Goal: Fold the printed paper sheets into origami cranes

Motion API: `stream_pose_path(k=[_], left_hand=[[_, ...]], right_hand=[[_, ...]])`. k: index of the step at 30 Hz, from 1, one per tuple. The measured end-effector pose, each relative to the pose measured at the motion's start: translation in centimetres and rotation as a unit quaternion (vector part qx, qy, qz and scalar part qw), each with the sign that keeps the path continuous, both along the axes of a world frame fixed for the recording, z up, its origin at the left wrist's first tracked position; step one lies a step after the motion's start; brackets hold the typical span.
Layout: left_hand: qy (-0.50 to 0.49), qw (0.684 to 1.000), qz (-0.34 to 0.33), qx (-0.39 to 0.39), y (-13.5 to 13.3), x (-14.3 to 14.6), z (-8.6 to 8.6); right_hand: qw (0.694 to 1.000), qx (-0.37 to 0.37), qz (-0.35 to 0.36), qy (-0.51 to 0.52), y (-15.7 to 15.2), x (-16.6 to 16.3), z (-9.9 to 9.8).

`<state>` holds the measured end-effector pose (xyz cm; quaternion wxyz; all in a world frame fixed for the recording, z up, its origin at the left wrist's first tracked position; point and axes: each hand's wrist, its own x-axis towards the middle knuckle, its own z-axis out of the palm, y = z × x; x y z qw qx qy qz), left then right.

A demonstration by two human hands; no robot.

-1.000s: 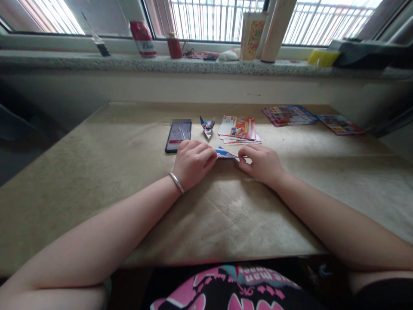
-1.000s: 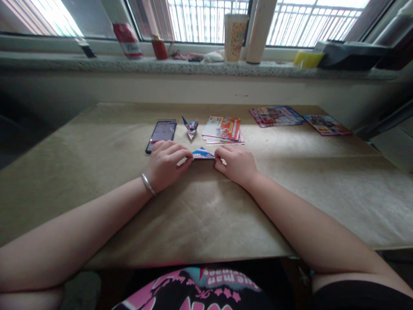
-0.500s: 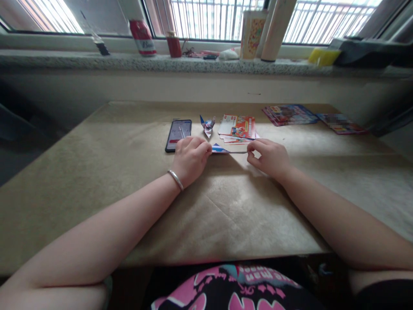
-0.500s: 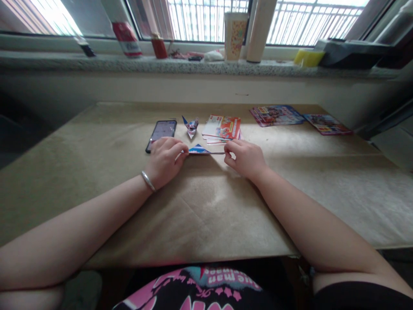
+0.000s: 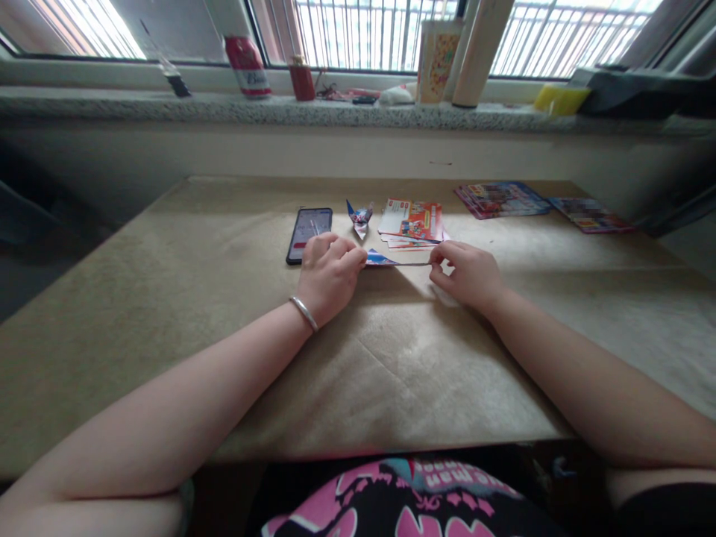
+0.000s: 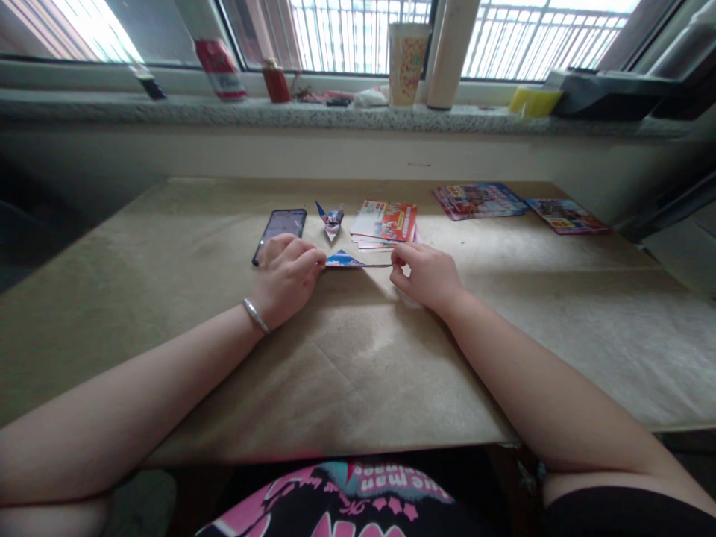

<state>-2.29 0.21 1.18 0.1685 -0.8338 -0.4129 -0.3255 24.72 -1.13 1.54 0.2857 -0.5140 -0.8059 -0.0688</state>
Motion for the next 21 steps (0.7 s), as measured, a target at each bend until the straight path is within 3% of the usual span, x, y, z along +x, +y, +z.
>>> stream_pose_path(k=[5,9,13,16,21], left_hand=[[0.000,1.000,-0.001,-0.013,0.0,-0.1,-0.1],[0.006,0.999,-0.010,-0.037,0.0,0.0,0.0],[0.020,0.998,-0.035,-0.053,0.0,0.2,0.1],[0.029,0.997,-0.054,-0.048,-0.1,0.3,0.3],[0.056,0.995,-0.077,-0.027,0.0,0.6,0.4]], right_hand=[[0.996,-0.063,-0.015,0.069,0.5,0.4,-0.7],[0.993,-0.053,0.003,0.101,0.5,0.3,-0.5],[0.997,0.021,0.071,0.028,-0.3,-0.9,0.2],[0.994,0.037,0.101,-0.033,-0.9,-2.0,0.5],[0.994,0.052,0.076,-0.067,-1.5,-3.3,0.4]])
